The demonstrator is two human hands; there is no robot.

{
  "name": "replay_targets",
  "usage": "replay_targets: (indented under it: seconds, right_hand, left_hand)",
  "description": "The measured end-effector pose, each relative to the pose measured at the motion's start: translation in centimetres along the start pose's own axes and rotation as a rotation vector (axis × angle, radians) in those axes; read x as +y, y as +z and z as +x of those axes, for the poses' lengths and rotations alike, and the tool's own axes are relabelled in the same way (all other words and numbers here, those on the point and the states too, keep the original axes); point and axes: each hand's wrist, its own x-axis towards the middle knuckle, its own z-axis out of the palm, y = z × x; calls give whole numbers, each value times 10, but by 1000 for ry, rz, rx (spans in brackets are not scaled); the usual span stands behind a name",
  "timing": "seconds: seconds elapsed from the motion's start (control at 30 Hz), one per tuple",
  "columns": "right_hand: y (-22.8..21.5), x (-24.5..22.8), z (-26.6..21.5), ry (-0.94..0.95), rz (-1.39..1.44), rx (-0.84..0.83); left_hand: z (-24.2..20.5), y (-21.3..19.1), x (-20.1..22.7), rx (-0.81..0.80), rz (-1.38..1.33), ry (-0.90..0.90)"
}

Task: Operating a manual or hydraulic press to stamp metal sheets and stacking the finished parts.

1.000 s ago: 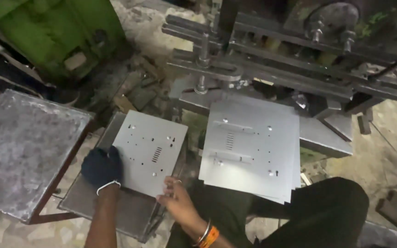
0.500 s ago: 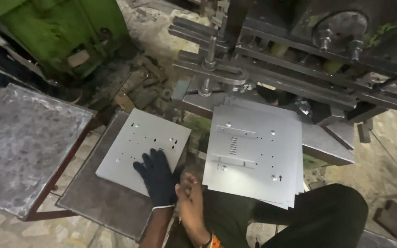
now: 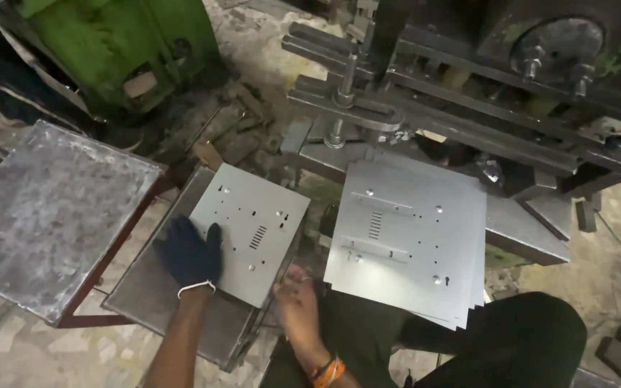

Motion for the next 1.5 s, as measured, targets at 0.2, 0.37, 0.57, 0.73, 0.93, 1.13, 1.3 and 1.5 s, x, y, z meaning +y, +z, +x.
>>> replay_targets:
  seconds: [0.2, 0.37, 0.57, 0.73, 0.93, 1.13, 1.3, 1.5]
  right_hand:
    - [21, -30, -8, 325, 102, -280]
    - [53, -70, -20, 450, 34, -344]
    - [46, -95, -26, 413, 15, -416]
    - [43, -84, -15, 285, -45, -550]
    - [36, -75, -18, 412, -137, -508]
    - [36, -48, -28, 413, -80, -340]
    - [37, -45, -67, -203, -266, -134]
    - [-14, -165, -85, -569, -113, 18]
  left_hand:
    - [14, -37, 13, -71, -205, -110]
    - [11, -6, -4, -27, -173, -114]
    - [32, -5, -10, -219, -199, -181]
    - [53, -46, -5, -361, -199, -247]
    - [65, -103, 6, -309, -173, -256]
    - [50, -91, -20, -244, -193, -311]
    - [50, -108, -25, -315, -292, -544]
    - [48, -76, -16, -192, -377, -609]
